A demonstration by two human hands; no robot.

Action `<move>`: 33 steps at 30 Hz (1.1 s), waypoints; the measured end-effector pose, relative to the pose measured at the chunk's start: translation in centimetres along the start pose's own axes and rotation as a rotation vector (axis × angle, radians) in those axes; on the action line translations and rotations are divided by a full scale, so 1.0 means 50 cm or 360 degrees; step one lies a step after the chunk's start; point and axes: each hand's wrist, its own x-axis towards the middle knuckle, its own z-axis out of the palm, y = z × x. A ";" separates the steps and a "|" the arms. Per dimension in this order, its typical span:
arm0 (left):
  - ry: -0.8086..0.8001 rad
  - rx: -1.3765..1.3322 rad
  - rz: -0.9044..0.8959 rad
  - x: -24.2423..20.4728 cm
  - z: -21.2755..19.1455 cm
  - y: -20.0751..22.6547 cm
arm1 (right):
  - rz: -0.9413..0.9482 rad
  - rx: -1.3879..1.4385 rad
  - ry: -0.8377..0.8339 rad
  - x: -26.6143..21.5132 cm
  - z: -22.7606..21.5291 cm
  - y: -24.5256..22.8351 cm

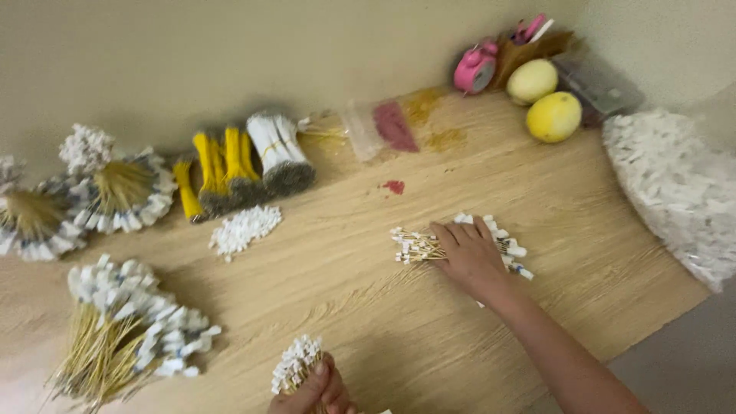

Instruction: Sorting, grouping, and bundling small electronic wire components at a workbench.

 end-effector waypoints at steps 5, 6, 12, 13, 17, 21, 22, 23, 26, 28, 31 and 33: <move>0.0212 0.0056 0.0053 -0.042 0.061 0.044 | -0.0175 0.0069 0.0209 -0.033 -0.059 -0.050; 0.0236 0.0033 0.0071 -0.043 0.049 0.036 | -0.0057 0.0031 0.0140 -0.043 -0.066 -0.053; 0.0333 0.0075 0.0079 -0.047 0.068 0.034 | 0.0117 -0.0149 0.0170 -0.057 -0.042 -0.043; 0.0346 0.0110 0.0074 -0.046 0.069 0.035 | 0.0087 -0.0159 0.0271 -0.055 -0.041 -0.042; 0.0050 0.0085 0.0080 -0.028 -0.010 0.014 | 0.0097 -0.0105 0.0318 -0.046 -0.054 -0.047; 0.0120 0.0008 0.0025 -0.029 -0.001 0.008 | -0.0017 -0.0050 0.0427 -0.034 -0.014 -0.011; 0.0245 -0.0001 -0.0001 -0.031 0.009 0.010 | -0.0045 -0.0028 0.0465 -0.030 -0.004 -0.001; 0.0243 -0.0001 -0.0003 -0.032 0.016 0.013 | -0.0042 -0.0030 0.0465 -0.026 0.000 0.008; 0.0427 0.0026 -0.0045 -0.026 0.021 0.008 | -0.0098 0.0165 0.0588 -0.019 -0.020 0.022; 0.0495 0.0034 0.0026 -0.014 0.000 -0.012 | 0.0345 0.0565 0.0240 -0.021 -0.072 0.012; 0.0475 0.0037 0.0115 -0.004 0.004 -0.017 | 0.0559 0.1161 0.0285 -0.026 -0.155 -0.012; 0.0500 0.0030 0.0100 -0.010 0.022 -0.008 | 0.0523 0.1038 0.0233 -0.025 -0.153 -0.002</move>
